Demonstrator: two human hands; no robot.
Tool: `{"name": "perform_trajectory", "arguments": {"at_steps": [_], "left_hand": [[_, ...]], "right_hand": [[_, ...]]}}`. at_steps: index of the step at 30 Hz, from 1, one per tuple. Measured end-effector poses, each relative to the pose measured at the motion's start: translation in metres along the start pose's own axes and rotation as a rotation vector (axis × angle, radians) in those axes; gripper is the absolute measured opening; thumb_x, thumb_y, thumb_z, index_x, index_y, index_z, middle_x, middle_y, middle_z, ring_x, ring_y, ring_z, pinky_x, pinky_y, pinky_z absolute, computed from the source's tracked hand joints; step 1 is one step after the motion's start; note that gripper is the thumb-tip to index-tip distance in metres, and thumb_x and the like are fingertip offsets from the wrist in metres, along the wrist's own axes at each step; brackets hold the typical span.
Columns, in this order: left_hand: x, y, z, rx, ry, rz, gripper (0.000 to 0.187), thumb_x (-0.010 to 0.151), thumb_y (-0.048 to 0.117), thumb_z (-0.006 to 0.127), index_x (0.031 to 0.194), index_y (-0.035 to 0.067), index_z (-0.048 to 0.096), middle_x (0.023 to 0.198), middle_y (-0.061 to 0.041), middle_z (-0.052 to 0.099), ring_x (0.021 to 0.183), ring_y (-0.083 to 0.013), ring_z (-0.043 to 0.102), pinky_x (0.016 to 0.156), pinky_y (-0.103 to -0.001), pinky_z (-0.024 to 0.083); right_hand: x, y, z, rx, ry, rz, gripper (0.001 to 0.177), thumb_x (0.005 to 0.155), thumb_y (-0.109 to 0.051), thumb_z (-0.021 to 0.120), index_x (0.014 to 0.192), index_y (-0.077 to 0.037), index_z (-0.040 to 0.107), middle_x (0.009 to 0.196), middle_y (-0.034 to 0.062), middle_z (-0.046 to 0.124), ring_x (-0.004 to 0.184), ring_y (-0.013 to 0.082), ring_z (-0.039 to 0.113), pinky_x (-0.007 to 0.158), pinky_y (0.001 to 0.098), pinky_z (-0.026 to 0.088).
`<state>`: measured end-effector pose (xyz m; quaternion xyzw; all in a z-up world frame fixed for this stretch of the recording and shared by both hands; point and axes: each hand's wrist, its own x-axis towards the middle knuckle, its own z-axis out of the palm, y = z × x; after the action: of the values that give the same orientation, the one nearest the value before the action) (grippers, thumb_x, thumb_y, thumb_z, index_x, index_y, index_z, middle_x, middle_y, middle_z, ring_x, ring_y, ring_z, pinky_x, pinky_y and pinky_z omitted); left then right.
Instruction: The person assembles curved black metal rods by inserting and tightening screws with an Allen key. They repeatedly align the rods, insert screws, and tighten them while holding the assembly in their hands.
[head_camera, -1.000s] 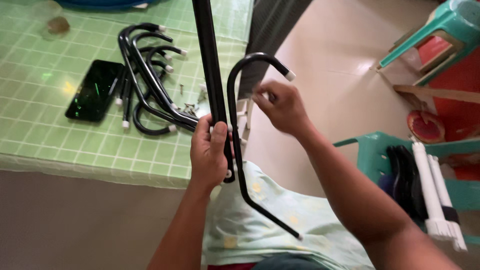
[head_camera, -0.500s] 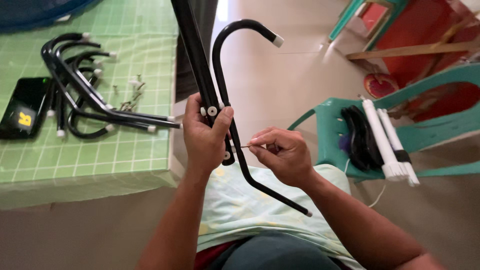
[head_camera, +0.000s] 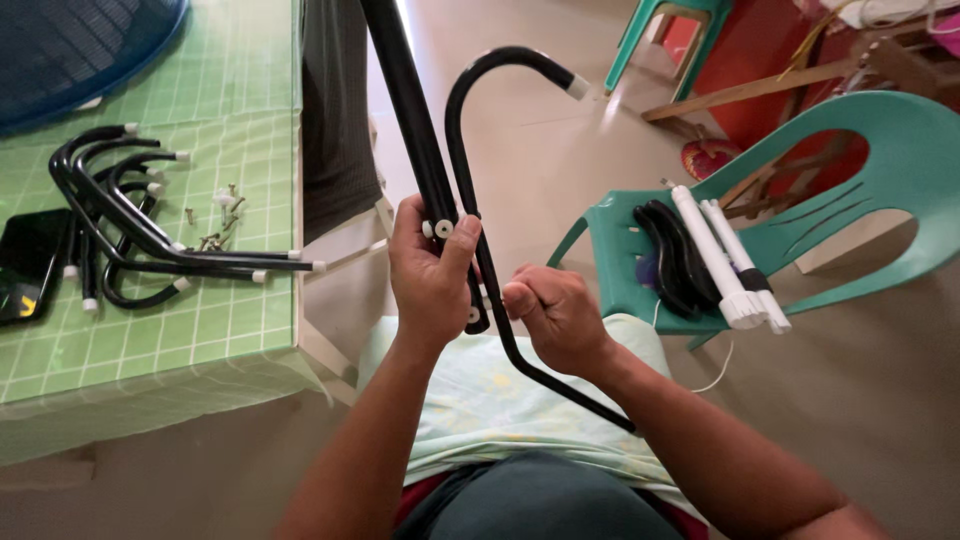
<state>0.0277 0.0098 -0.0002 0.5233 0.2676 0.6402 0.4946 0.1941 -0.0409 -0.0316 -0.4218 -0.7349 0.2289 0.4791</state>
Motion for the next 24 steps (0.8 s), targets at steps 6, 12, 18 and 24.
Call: {"name": "perform_trajectory", "arguments": {"at_steps": [6,12,18,24], "left_hand": [[0.001,0.007,0.012,0.027,-0.025,0.005,0.024,0.099,0.014,0.069,0.114,0.003,0.055,0.080,0.003,0.056,0.061,-0.0028,0.052,0.051,-0.021,0.046],[0.004,0.003,0.016,0.020,-0.040,0.023,0.022,0.100,0.013,0.069,0.114,0.003,0.055,0.082,0.003,0.056,0.063,-0.0028,0.053,0.054,-0.020,0.046],[0.001,0.000,0.017,0.005,-0.047,-0.021,0.023,0.099,0.013,0.070,0.113,0.003,0.055,0.081,0.004,0.054,0.062,-0.0026,0.053,0.052,-0.021,0.046],[0.003,0.005,0.008,-0.002,-0.054,0.019,0.025,0.098,0.010,0.071,0.115,0.002,0.055,0.083,0.004,0.056,0.065,-0.0026,0.054,0.056,-0.019,0.046]], "right_hand": [[-0.003,-0.010,-0.019,0.106,-0.025,-0.120,0.050,0.111,-0.048,0.045,0.108,-0.003,0.067,0.086,0.0048,0.065,0.071,0.0147,0.059,0.063,0.0297,0.047],[-0.007,-0.010,-0.030,-0.008,0.001,-0.223,0.037,0.106,-0.037,0.064,0.108,0.000,0.063,0.085,0.0102,0.066,0.059,0.0152,0.052,0.052,0.0290,0.042],[-0.006,0.014,-0.021,-0.094,-0.076,-0.082,0.037,0.113,-0.034,0.057,0.085,-0.009,0.059,0.070,0.0057,0.056,0.056,0.0133,0.054,0.057,0.0299,0.044],[-0.003,-0.005,-0.028,0.013,-0.098,-0.103,0.032,0.105,-0.032,0.058,0.107,-0.001,0.062,0.072,0.0092,0.055,0.059,0.0200,0.052,0.054,0.0339,0.043]]}}
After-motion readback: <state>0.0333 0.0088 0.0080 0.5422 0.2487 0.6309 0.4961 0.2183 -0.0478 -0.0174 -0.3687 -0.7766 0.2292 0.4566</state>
